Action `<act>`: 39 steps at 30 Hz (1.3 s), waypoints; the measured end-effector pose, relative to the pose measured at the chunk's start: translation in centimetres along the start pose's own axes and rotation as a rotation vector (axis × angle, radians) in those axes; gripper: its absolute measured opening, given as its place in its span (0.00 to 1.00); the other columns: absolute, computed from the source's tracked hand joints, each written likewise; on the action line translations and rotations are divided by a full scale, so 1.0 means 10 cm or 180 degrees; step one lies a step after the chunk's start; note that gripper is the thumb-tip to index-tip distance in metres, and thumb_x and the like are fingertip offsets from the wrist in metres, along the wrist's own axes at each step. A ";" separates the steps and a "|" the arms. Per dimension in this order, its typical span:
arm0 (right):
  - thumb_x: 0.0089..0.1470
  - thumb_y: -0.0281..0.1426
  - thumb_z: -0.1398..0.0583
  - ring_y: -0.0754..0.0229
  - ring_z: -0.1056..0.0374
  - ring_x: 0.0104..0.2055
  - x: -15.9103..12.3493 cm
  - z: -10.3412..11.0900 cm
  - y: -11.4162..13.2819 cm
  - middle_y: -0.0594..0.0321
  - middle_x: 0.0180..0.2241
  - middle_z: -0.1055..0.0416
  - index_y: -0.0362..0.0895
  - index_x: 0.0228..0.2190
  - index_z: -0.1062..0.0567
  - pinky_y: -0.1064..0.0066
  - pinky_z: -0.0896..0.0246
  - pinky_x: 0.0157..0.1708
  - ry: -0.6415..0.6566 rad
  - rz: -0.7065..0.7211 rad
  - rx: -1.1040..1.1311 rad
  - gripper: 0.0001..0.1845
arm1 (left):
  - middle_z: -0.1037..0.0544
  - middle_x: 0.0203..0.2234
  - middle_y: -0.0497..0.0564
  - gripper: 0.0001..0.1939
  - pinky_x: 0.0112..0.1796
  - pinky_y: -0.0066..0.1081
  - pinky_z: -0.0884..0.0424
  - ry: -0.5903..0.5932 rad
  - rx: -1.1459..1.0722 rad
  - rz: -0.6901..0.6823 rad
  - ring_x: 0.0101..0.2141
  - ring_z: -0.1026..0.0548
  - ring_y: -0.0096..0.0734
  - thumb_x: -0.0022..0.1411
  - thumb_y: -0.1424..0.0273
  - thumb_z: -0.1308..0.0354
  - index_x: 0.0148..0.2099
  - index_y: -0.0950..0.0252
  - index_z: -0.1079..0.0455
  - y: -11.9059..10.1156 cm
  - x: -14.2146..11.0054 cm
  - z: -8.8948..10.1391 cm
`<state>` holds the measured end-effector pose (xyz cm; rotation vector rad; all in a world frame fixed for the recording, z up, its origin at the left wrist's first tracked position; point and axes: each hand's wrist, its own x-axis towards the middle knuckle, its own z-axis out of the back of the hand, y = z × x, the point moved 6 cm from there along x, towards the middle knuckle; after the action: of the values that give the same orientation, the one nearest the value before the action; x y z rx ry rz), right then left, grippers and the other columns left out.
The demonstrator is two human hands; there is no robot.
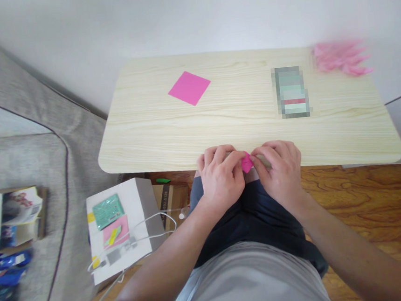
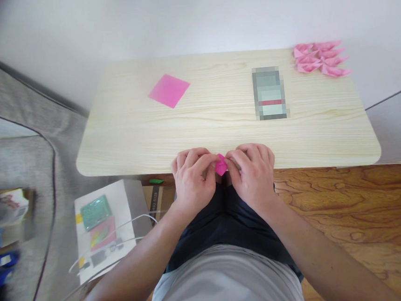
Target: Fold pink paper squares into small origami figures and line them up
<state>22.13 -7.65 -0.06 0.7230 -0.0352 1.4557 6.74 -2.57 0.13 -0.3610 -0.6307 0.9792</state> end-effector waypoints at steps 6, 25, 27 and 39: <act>0.64 0.31 0.38 0.46 0.35 0.52 -0.03 0.02 0.00 0.58 0.46 0.25 0.58 0.47 0.18 0.48 0.45 0.55 0.0083 0.0213 0.0021 0.13 | 0.18 0.49 0.49 0.14 0.55 0.47 0.39 0.0021 -0.0085 -0.0169 0.53 0.28 0.44 0.70 0.74 0.43 0.48 0.52 0.19 0.06 -0.04 0.03; 0.60 0.40 0.32 0.55 0.22 0.37 -0.02 0.08 0.06 0.61 0.36 0.18 0.49 0.40 0.20 0.63 0.26 0.39 0.0777 -0.1194 0.2893 0.09 | 0.17 0.34 0.51 0.08 0.38 0.32 0.26 0.0506 -0.2281 0.0250 0.35 0.21 0.31 0.70 0.63 0.39 0.46 0.62 0.24 0.04 -0.03 0.18; 0.56 0.40 0.29 0.56 0.22 0.36 0.01 0.05 0.07 0.62 0.34 0.18 0.49 0.38 0.20 0.64 0.26 0.38 0.0764 -0.1407 0.3262 0.11 | 0.18 0.32 0.50 0.10 0.35 0.30 0.25 0.0687 -0.2936 0.0552 0.31 0.21 0.29 0.70 0.62 0.38 0.47 0.63 0.26 0.05 -0.01 0.12; 0.50 0.30 0.32 0.58 0.24 0.30 0.05 -0.14 0.07 0.65 0.27 0.21 0.49 0.30 0.18 0.62 0.24 0.38 0.0778 -0.2117 0.4367 0.03 | 0.18 0.31 0.50 0.05 0.39 0.33 0.22 0.0798 -0.3827 0.0641 0.33 0.20 0.30 0.67 0.69 0.37 0.41 0.64 0.21 0.01 0.11 0.17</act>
<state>21.01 -6.61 -0.68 1.4344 1.3721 0.7404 6.04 -1.63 1.74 -1.6045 -0.9124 0.6224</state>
